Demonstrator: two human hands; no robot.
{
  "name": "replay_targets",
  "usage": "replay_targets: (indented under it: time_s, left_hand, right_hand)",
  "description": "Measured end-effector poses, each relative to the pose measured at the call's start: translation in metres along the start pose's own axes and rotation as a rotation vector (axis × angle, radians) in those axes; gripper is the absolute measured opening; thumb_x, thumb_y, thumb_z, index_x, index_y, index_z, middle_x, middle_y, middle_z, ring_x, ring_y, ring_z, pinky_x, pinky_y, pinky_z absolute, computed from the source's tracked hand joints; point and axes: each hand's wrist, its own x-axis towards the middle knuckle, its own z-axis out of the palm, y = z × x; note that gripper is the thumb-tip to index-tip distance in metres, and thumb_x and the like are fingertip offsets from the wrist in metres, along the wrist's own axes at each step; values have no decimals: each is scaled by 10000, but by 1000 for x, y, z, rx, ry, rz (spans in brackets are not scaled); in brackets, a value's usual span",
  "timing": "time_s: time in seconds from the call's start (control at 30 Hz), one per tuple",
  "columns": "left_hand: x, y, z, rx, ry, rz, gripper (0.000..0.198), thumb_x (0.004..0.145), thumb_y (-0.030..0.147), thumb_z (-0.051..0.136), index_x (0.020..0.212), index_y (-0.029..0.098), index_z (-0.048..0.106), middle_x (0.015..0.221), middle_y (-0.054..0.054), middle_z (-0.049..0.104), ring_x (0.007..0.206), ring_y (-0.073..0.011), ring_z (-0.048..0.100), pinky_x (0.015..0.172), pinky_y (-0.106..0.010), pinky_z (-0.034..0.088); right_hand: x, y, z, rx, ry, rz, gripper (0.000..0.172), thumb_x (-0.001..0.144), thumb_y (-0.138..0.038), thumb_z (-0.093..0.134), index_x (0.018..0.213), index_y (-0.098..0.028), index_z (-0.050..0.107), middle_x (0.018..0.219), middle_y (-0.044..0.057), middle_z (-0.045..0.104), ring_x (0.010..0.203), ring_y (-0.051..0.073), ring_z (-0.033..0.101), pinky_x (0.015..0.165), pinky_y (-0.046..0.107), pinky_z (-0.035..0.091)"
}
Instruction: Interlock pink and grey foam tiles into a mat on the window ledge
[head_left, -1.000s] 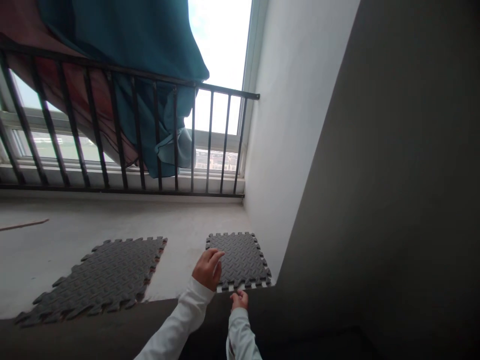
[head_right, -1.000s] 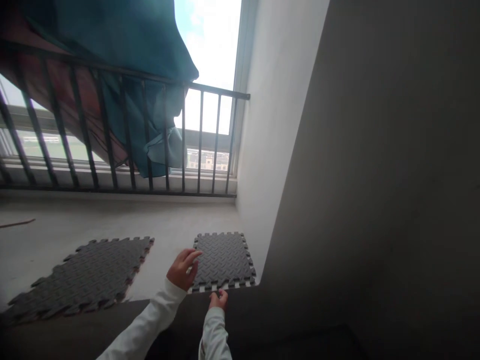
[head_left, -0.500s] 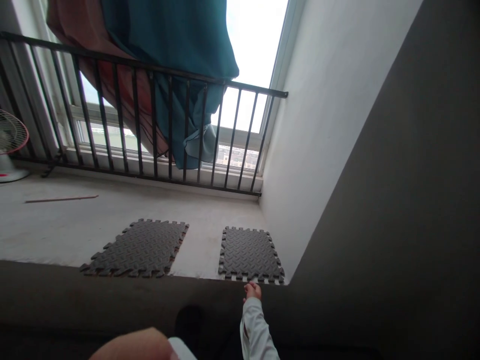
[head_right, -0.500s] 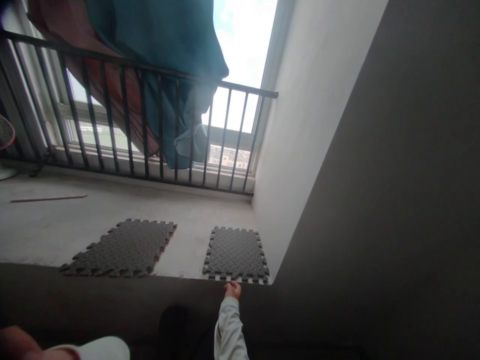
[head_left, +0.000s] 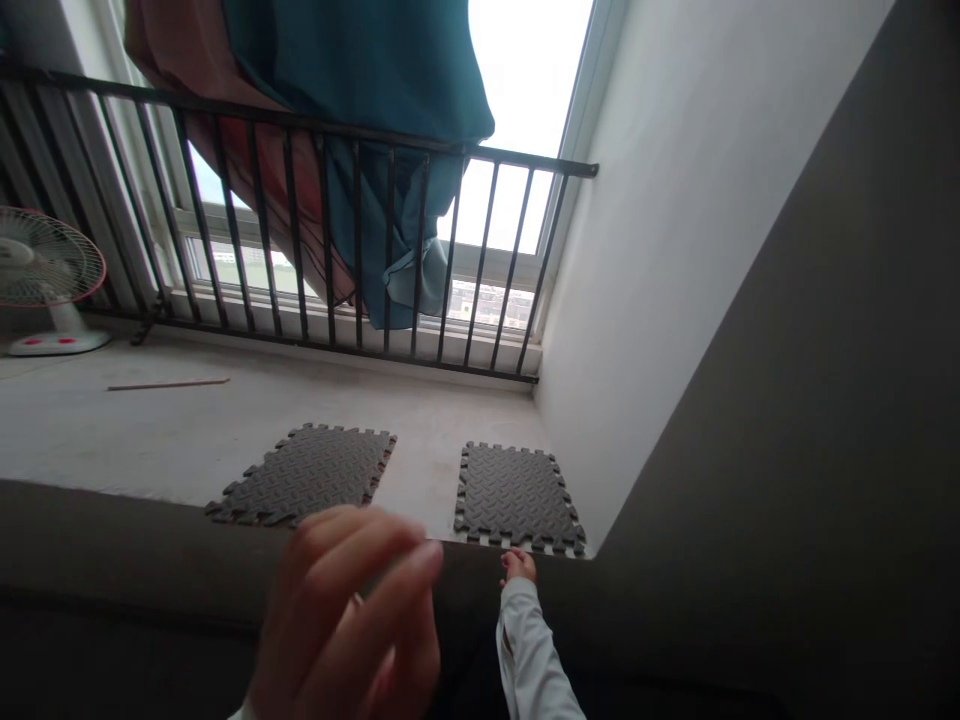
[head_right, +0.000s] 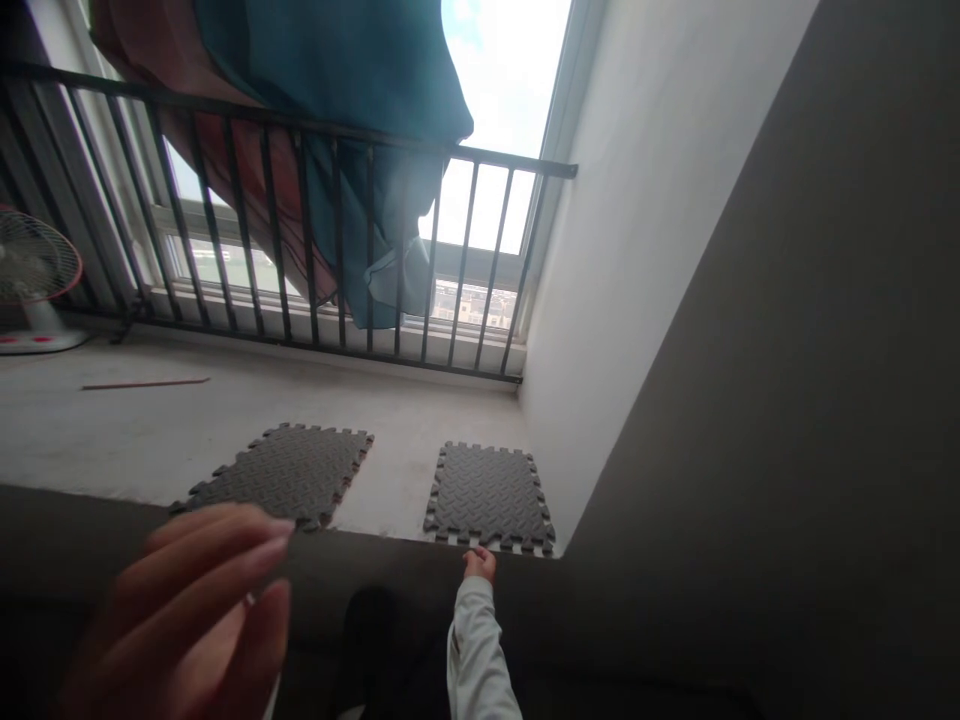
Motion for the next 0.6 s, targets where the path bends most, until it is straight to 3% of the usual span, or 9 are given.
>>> replay_targets:
  time_s: [0.03,0.07,0.13,0.2,0.3,0.37,0.43,0.6]
  left_hand:
    - [5,-15,16,56,0,-43,389,702,226,493,1083,302,459,964,-27,577,908,-190,530,784,-379,446]
    - [4,-34,33,137,-92,-112,317,727,222,454,1040,258,495,943,-39,587,899,-183,535,785,-363,437]
    - [-13,-81,68,338,-454,-340,278,756,233,398,994,209,538,932,-67,599,894,-196,543,759,-356,432]
    - [-46,-128,96,511,-864,-611,293,746,235,409,996,180,552,999,-109,578,939,-245,530,750,-389,429]
    - [-98,-175,118,559,-1229,-860,369,747,363,441,1058,182,523,1138,-138,513,1057,-271,467,818,-400,396]
    - [-121,-189,125,532,-1324,-910,427,738,404,455,1113,202,476,1184,-134,486,1088,-255,450,827,-373,393]
    - [-132,-192,130,538,-1330,-905,419,744,399,450,1116,208,466,1173,-133,499,1069,-238,474,813,-348,400]
    - [-132,-190,143,585,-1288,-859,321,756,358,435,1010,187,532,1034,-131,594,979,-232,541,789,-352,411]
  right_hand:
    - [0,0,0,2,-7,-4,232,422,-195,481,649,-211,436,553,-47,508,745,182,552,506,224,402]
    - [-1,0,-1,3,-14,-7,233,426,-195,482,655,-209,444,555,-46,507,741,180,552,503,224,402]
    - [-2,0,0,2,-28,-6,231,432,-193,487,661,-202,457,557,-41,506,730,178,550,502,229,401]
    - [-4,-2,1,2,-40,2,223,435,-191,490,656,-193,465,552,-34,503,717,181,550,503,239,401]
    - [-8,-4,4,8,-49,21,210,433,-178,485,641,-185,462,540,-26,497,707,191,552,505,255,400]
    - [-11,-6,5,18,-58,22,203,432,-177,486,634,-184,461,537,-22,497,718,200,555,508,261,401]
    - [-13,-7,4,28,-70,13,194,434,-183,487,627,-184,465,539,-18,501,736,207,558,510,265,402]
    - [-17,-8,0,40,-86,2,194,433,-190,486,627,-180,479,547,-7,505,753,218,562,500,268,399]
